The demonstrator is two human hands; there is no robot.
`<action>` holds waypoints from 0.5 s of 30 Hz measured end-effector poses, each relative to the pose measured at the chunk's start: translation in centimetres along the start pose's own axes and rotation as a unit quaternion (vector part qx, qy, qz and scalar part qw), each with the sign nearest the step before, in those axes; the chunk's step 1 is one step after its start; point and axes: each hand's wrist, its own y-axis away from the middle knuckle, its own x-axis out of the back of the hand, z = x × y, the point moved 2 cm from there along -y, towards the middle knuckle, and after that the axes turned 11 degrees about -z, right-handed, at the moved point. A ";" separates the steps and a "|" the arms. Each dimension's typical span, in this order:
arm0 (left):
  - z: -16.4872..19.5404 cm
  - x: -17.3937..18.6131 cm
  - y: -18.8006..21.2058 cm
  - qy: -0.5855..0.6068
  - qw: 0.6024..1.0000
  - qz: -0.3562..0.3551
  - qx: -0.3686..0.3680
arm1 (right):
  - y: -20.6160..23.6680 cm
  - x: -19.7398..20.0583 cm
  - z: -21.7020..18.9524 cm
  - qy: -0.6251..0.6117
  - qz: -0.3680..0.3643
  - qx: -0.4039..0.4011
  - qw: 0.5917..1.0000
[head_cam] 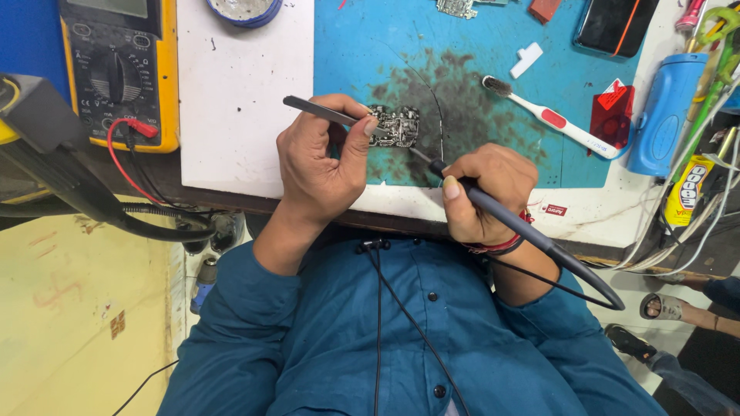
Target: The person solders components on a phone motherboard at a repair bench, holding the board with tweezers while applying a soldering iron and hot air tool. They reposition the board, continue soldering, then pick up a phone and hold it with both hands.
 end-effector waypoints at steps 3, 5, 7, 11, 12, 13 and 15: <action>0.0 -0.1 0.0 0.001 1.000 0.004 0.002 | 0.1 0.0 0.1 0.005 0.003 -0.013 1.000; 0.0 0.0 0.0 -0.004 1.000 0.005 0.009 | 0.1 0.0 0.1 0.002 0.003 -0.018 1.000; 0.0 0.0 0.0 -0.001 1.000 -0.001 -0.010 | 0.2 0.1 0.1 0.001 0.010 -0.011 1.000; -0.1 0.0 0.0 -0.001 0.999 -0.028 -0.021 | 0.2 0.2 0.1 0.002 0.005 -0.009 1.000; 0.0 0.0 0.0 -0.004 0.999 -0.030 -0.025 | 0.2 0.2 0.0 0.001 0.004 -0.011 1.000; 0.0 0.0 0.0 -0.007 0.999 -0.032 -0.031 | 0.2 0.1 0.0 0.000 0.003 -0.012 1.000; 0.1 0.0 -0.1 -0.008 0.999 -0.035 -0.035 | 0.1 0.1 0.1 -0.001 0.003 -0.012 1.000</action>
